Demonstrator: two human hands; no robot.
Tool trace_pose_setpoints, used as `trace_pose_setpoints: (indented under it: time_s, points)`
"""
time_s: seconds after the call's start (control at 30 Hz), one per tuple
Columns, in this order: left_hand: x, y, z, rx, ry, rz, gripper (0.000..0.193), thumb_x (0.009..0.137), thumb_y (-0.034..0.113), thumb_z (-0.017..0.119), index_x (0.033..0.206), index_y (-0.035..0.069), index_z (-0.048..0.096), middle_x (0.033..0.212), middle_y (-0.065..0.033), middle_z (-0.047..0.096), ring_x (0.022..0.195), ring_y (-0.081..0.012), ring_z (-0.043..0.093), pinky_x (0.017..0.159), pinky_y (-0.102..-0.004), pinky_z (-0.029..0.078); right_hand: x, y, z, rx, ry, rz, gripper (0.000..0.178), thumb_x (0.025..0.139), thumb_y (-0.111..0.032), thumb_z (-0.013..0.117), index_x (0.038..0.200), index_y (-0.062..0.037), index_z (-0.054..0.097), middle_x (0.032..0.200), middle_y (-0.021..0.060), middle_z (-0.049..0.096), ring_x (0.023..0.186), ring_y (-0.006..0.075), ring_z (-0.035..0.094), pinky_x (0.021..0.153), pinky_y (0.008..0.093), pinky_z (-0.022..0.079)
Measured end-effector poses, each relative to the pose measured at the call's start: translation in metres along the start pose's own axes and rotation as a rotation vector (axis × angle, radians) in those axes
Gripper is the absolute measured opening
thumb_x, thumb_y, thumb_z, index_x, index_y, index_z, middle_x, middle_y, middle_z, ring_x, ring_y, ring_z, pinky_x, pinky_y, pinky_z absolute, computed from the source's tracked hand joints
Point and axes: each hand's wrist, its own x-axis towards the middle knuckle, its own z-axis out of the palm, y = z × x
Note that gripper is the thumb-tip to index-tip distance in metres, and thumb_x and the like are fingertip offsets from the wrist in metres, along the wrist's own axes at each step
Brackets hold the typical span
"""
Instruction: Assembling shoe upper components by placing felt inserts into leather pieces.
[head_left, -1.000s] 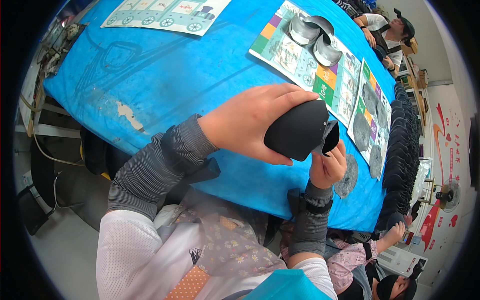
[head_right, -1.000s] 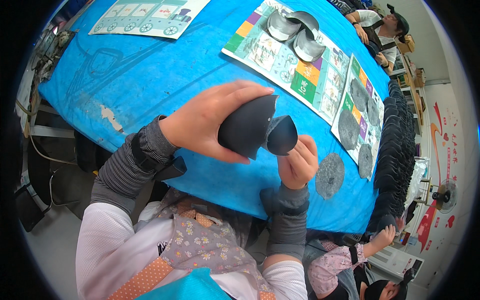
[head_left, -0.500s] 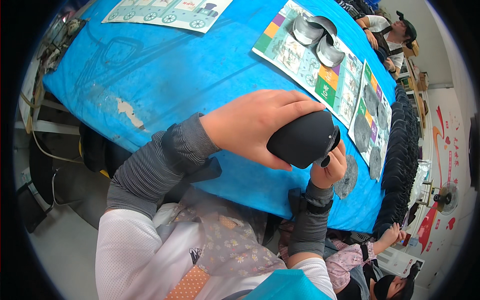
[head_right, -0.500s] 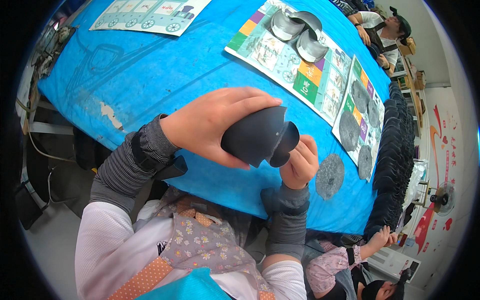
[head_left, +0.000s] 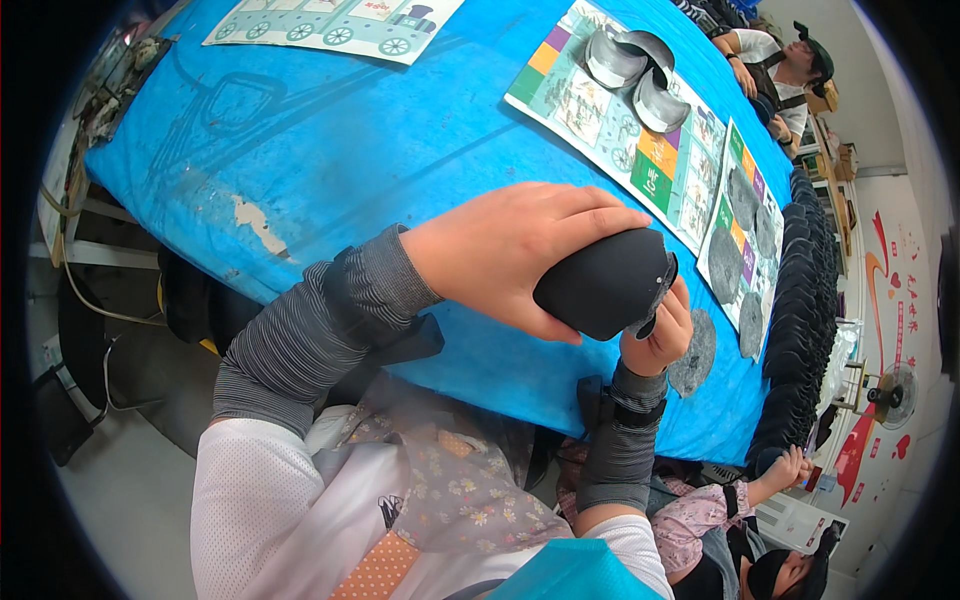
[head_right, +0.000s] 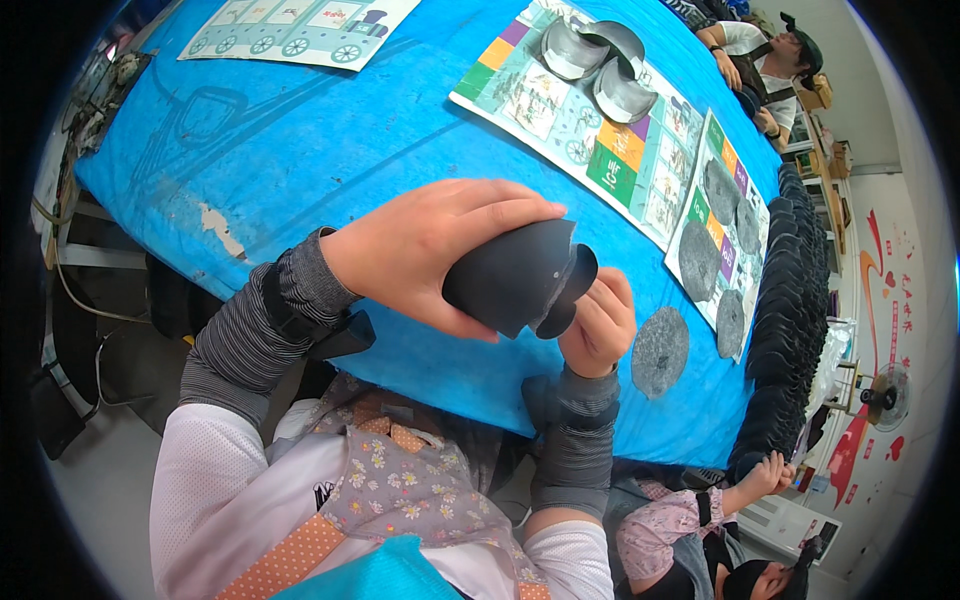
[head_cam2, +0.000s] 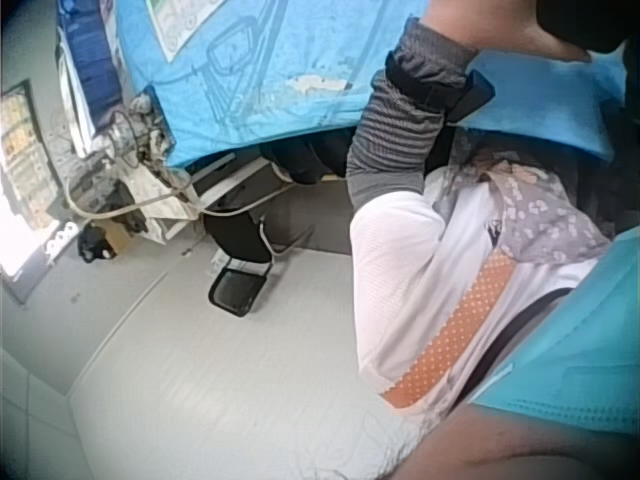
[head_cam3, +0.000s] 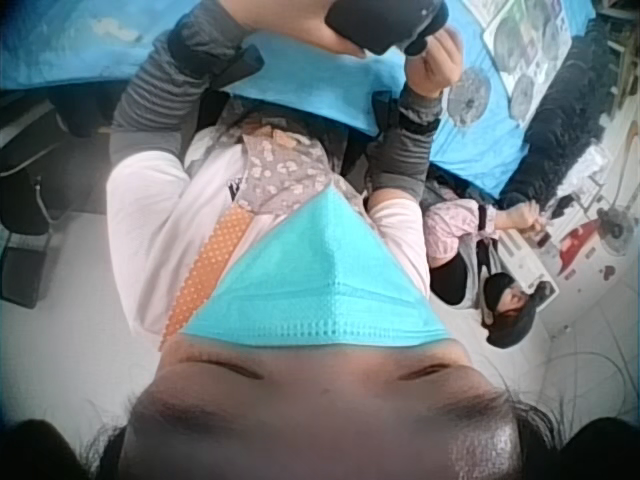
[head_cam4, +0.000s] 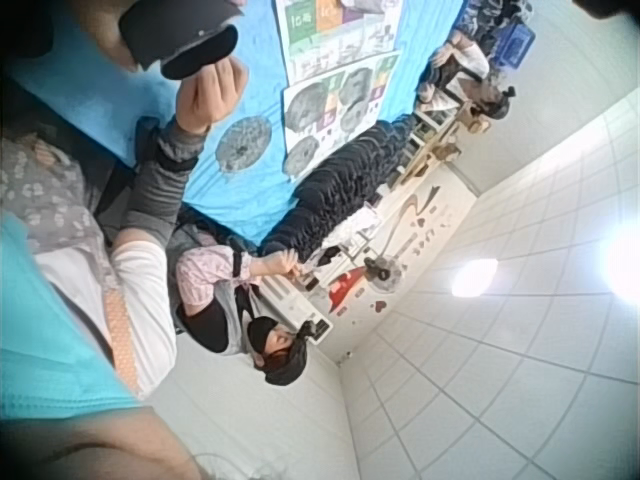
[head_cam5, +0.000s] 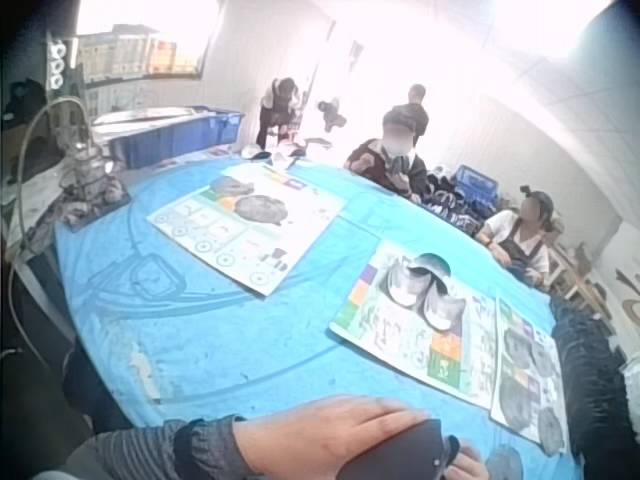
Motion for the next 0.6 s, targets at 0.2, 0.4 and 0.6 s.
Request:
trace_pose_setpoints:
  time_s: [0.2,0.4,0.6]
  points:
    - [0.000,0.000,0.000,-0.022,-0.030,-0.013,0.085,0.060,0.025,0.079,0.133,0.007,0.039,0.118,-0.0167,0.052,0.103,-0.0343,0.055,0.088,-0.0402,0.046,0.001,-0.002,0.000,-0.009,-0.018,0.002,0.018,0.056,0.005,0.064,0.074,0.0015,0.063,0.075,0.0090,0.064,0.069,0.0253,0.057,0.061,0.0307,0.045]
    - [-0.003,-0.010,0.002,-0.111,-0.104,-0.102,0.085,0.061,0.024,0.079,0.133,0.005,0.038,0.121,-0.0169,0.051,0.108,-0.0325,0.054,0.091,-0.0388,0.045,0.004,0.001,0.000,-0.001,-0.092,-0.022,0.021,0.056,0.004,0.070,0.075,0.0009,0.063,0.077,0.0095,0.064,0.069,0.0259,0.057,0.060,0.0318,0.045]
    - [-0.005,-0.019,-0.003,-0.153,-0.218,-0.192,0.087,0.067,0.031,0.077,0.138,0.004,0.034,0.130,-0.0168,0.048,0.119,-0.0304,0.047,0.099,-0.0376,0.039,0.009,0.001,0.001,-0.025,-0.099,-0.012,0.019,0.060,0.000,0.075,0.073,-0.0016,0.060,0.072,0.0078,0.061,0.063,0.0244,0.055,0.055,0.0341,0.043]
